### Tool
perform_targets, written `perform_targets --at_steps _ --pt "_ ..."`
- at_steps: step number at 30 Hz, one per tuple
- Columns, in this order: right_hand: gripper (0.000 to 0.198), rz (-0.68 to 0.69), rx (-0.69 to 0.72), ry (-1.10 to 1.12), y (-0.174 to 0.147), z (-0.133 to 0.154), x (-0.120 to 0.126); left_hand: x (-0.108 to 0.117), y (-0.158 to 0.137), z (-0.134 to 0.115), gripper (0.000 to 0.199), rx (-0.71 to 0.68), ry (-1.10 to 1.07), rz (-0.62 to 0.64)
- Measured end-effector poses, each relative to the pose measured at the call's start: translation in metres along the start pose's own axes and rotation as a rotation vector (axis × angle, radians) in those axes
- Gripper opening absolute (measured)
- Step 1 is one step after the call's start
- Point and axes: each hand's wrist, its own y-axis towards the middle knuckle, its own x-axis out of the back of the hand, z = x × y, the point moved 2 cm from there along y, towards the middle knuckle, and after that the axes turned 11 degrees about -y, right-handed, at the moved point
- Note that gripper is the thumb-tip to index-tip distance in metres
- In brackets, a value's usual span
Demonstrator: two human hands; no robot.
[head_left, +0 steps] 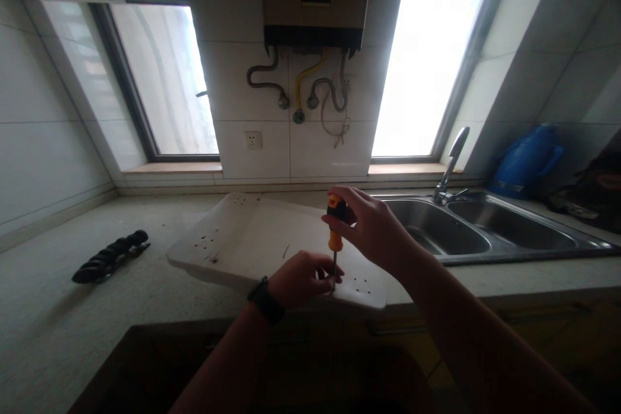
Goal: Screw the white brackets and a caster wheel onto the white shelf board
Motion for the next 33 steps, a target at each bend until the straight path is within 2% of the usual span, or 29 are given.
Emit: perform_targets --at_steps 8,13,19,23,27,30,33 --pt "0.041 -0.133 -0.020 0.003 -0.018 -0.005 0.003 -0.002 0.003 0.001 0.023 0.007 0.028 0.025" --pt "0.038 -0.142 -0.082 -0.024 -0.030 -0.008 0.001 -0.006 0.003 0.002 0.023 0.029 0.062 0.057" --pt "0.031 -0.229 -0.183 -0.086 -0.041 -0.017 0.002 0.012 -0.006 0.007 0.023 0.072 0.127 0.024" --pt "0.032 -0.187 -0.186 -0.086 -0.042 -0.016 -0.006 0.020 -0.010 0.013 0.023 0.094 0.103 0.064" --pt "0.036 -0.160 -0.127 -0.076 -0.040 -0.005 -0.006 0.020 -0.009 0.014 0.034 0.102 0.060 0.046" --pt "0.032 -0.017 -0.032 0.047 -0.036 0.004 0.004 0.019 -0.009 0.012 0.033 0.101 0.046 0.059" --pt "0.047 0.195 0.069 0.216 -0.031 0.007 0.017 0.020 -0.009 0.011 0.033 0.107 0.014 0.086"
